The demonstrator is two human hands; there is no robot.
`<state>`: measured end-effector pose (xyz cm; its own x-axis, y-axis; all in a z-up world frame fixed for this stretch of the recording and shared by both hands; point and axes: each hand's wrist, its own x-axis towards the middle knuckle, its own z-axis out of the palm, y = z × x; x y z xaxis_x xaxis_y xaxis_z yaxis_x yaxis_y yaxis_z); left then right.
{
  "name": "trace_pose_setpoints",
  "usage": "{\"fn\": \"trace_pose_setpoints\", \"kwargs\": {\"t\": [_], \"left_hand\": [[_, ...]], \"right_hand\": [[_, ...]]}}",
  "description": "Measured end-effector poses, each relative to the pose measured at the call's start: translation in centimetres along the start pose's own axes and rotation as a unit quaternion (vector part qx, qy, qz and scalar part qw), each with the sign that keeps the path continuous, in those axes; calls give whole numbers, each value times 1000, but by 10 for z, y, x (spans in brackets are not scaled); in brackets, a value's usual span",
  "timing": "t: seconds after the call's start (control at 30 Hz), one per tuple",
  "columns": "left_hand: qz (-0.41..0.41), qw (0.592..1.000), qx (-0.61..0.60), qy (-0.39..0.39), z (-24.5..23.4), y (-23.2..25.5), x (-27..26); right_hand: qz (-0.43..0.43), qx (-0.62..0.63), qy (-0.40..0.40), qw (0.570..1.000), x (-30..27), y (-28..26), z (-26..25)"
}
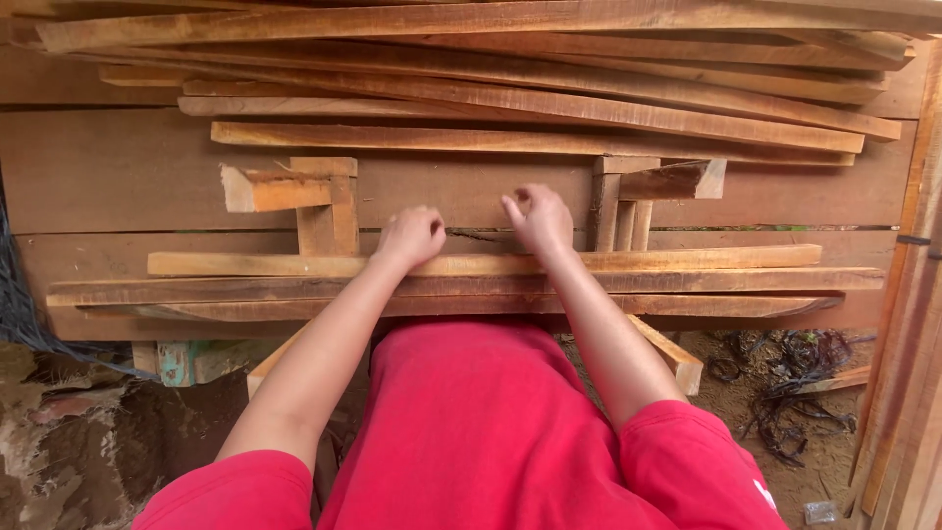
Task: The person is sorting and stacking thin wood planks from a large pile onto a wooden jig or rack.
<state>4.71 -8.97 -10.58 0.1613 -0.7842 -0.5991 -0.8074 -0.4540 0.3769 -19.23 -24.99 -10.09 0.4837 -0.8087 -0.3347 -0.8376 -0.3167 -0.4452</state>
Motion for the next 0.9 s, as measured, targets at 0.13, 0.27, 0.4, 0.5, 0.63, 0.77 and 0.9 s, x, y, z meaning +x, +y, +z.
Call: {"fn": "trace_pose_setpoints", "kwargs": {"t": [0.13, 0.27, 0.4, 0.5, 0.63, 0.77, 0.9], "left_hand": [[29, 990, -30, 132, -34, -10, 58], [75, 964, -25, 255, -118, -8, 95], [81, 927, 88, 356, -204, 16, 91], [29, 948, 119, 293, -225, 7, 116], [-35, 972, 116, 200, -232, 16, 131], [-42, 949, 160, 268, -212, 10, 146], [-59, 978, 162, 116, -224, 23, 113]], "right_hand": [[-64, -6, 139, 988, 46, -7, -33], [-110, 11, 210, 971, 97, -22, -69], [-173, -32, 291, 941, 113, -75, -150], [-141, -154, 236, 949, 153, -67, -154], [-81, -235, 118, 962, 187, -54, -151], [-132, -290, 202, 926, 192, -47, -150], [-133, -337, 61, 930, 175, -47, -165]]}}
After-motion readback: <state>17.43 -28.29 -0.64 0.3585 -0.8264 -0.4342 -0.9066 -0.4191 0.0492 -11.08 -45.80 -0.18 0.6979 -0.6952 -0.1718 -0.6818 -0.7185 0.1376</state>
